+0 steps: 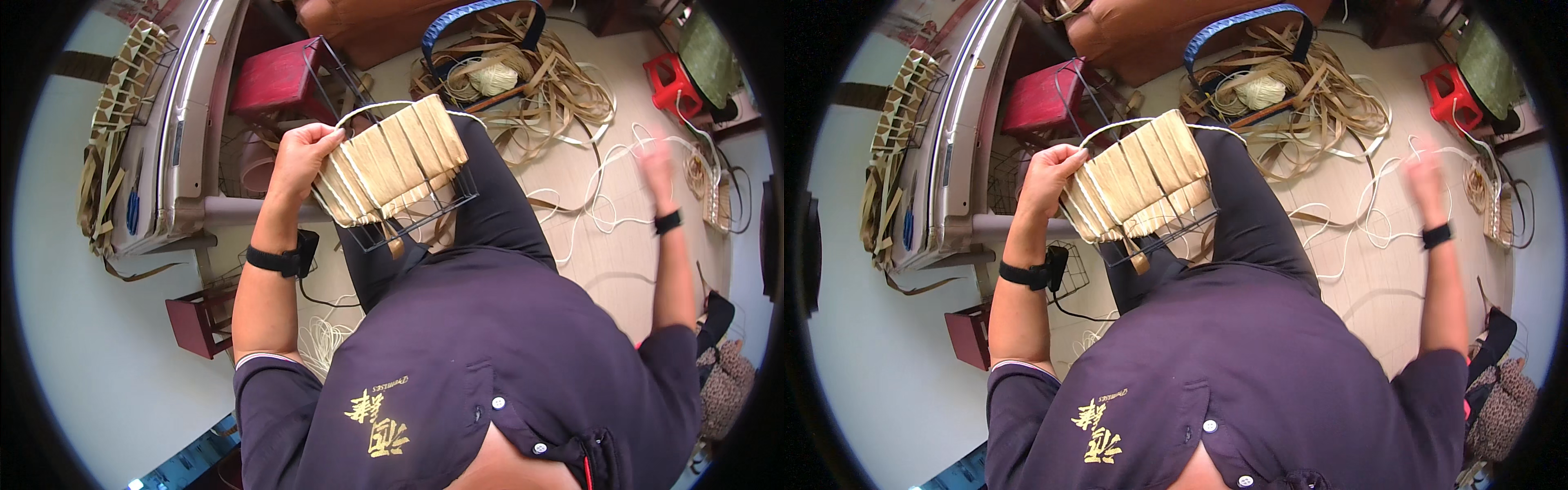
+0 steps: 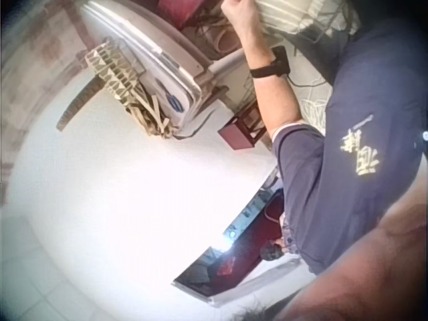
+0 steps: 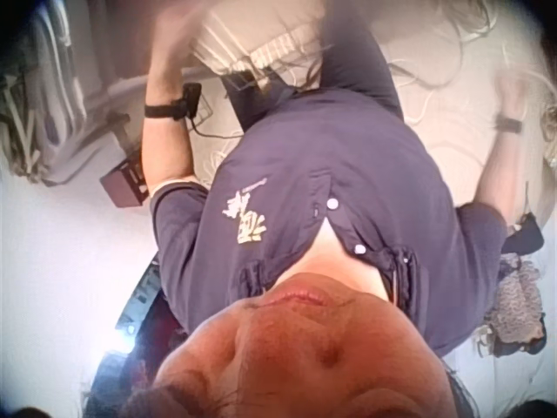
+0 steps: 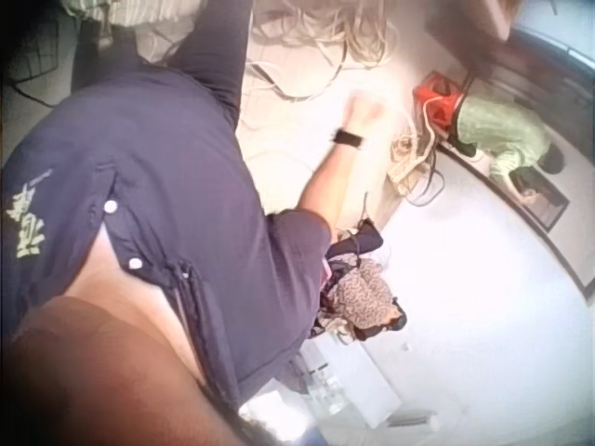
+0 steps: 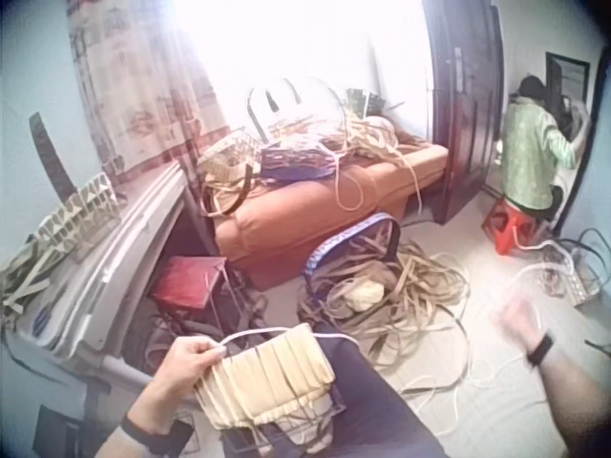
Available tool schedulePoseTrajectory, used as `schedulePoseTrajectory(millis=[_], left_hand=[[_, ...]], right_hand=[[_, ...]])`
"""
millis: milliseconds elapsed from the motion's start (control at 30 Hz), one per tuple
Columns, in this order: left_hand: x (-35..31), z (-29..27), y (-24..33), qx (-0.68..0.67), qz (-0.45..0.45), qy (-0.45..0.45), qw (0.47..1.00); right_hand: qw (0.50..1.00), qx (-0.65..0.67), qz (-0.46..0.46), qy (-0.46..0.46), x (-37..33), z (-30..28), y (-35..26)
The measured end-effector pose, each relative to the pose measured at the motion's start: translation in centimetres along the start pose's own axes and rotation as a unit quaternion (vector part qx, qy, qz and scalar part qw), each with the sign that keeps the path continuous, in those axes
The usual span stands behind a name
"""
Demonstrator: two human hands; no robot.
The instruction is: The person weaves a basket by threading long white strips through a wooden and metal frame by hand.
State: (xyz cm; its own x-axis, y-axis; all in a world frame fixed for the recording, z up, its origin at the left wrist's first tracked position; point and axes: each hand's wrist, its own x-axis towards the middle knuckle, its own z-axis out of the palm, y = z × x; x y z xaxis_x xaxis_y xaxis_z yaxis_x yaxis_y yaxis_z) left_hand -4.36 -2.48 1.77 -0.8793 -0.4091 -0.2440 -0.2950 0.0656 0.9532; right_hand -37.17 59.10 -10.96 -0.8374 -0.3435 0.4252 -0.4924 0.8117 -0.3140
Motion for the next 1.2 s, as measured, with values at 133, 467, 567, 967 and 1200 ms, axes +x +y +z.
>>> schedulePoseTrajectory(millis=[133, 467, 567, 967, 1200], left_hand=[[0.1, -1.1, 0.6, 0.006, -0.048, -0.05, 0.998], [3.5, -3.7, -1.3, -0.108, -0.202, -0.22, 0.948], [4.6, -3.5, -3.6, -0.05, -0.234, -0.262, 0.935], [6.4, -3.4, -7.9, -0.032, -0.247, -0.343, 0.906], [3.4, -4.3, 0.2, 0.094, -0.127, -0.158, 0.975]], right_hand=[[0.775, 0.365, -0.218, -0.468, -6.7, -0.2, -28.9], [0.714, 0.492, -0.074, -0.493, -8.0, 12.1, -45.3], [0.754, 0.533, -0.16, -0.349, -8.5, 14.5, -47.8], [0.857, 0.365, -0.356, -0.077, -8.6, 18.6, -45.3], [0.87, 0.342, -0.308, -0.179, -7.9, 19.1, -45.3]])
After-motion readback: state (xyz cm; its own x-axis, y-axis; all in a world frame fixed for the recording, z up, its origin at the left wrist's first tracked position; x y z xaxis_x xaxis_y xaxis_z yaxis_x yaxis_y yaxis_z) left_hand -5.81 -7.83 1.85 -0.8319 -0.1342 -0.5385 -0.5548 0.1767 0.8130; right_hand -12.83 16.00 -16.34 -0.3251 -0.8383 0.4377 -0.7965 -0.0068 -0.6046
